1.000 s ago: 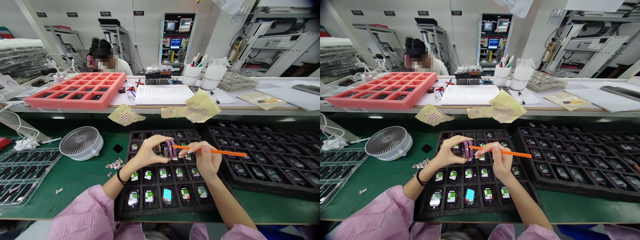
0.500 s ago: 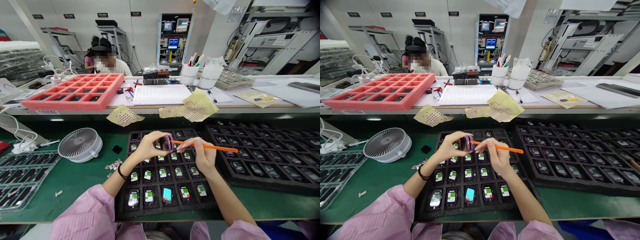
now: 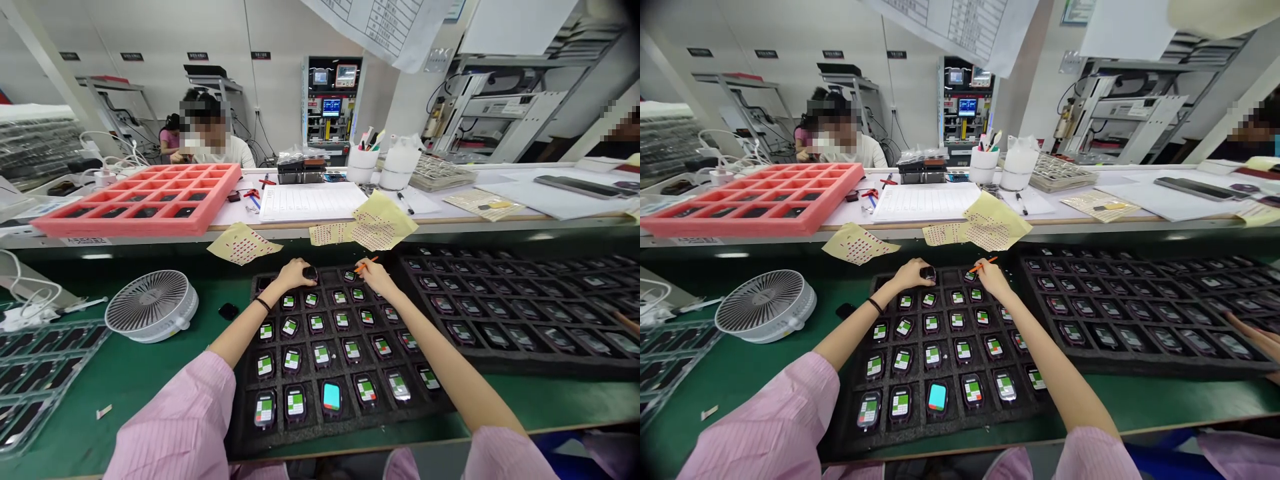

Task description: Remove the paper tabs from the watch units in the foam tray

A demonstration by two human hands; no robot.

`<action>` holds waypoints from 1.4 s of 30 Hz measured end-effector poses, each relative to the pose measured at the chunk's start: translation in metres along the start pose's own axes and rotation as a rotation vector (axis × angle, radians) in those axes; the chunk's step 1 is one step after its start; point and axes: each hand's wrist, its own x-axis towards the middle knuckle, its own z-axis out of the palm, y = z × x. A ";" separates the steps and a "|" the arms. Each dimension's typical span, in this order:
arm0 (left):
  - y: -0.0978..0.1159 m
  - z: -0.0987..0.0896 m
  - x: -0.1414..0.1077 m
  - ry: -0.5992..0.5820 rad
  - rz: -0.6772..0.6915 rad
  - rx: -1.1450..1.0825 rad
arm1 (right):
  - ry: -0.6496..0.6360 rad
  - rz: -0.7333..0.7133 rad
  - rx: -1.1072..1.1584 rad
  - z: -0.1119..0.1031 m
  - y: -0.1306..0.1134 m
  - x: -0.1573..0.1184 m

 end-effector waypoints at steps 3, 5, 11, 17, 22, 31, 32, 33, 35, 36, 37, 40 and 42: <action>0.016 0.008 0.014 -0.005 0.003 0.011 | 0.008 0.084 -0.129 0.015 0.001 0.004; 0.027 0.014 0.021 -0.015 0.002 0.020 | 0.009 0.120 -0.189 0.023 0.000 0.006; 0.015 -0.007 -0.010 -0.044 -0.057 0.037 | 0.019 0.155 -0.218 0.034 0.005 0.017; -0.035 -0.044 -0.088 -0.286 -0.210 0.080 | -0.002 0.154 -0.049 0.040 0.017 0.036; -0.048 -0.040 -0.121 -0.293 -0.273 0.081 | -0.075 0.187 0.133 0.046 0.020 0.043; -0.068 -0.036 -0.119 -0.286 -0.218 -0.019 | -0.059 0.169 0.629 0.031 0.006 0.019; -0.068 -0.034 -0.119 -0.271 -0.219 -0.016 | -0.077 0.166 0.685 0.028 0.002 0.014; -0.069 -0.031 -0.118 -0.255 -0.223 -0.015 | -0.104 0.163 0.739 0.026 -0.001 0.010; -0.070 -0.028 -0.117 -0.223 -0.229 -0.024 | -0.169 0.161 0.829 0.020 -0.009 -0.001; -0.071 -0.027 -0.117 -0.214 -0.226 -0.029 | -0.202 0.160 0.866 0.018 -0.013 -0.007; -0.073 -0.026 -0.117 -0.203 -0.224 -0.047 | -0.232 0.158 0.897 0.016 -0.017 -0.012; -0.072 -0.031 -0.120 -0.116 -0.248 -0.289 | -0.308 0.130 0.969 0.010 -0.030 -0.027; -0.063 -0.039 -0.123 -0.032 -0.282 -0.612 | -0.353 0.087 1.033 0.006 -0.041 -0.036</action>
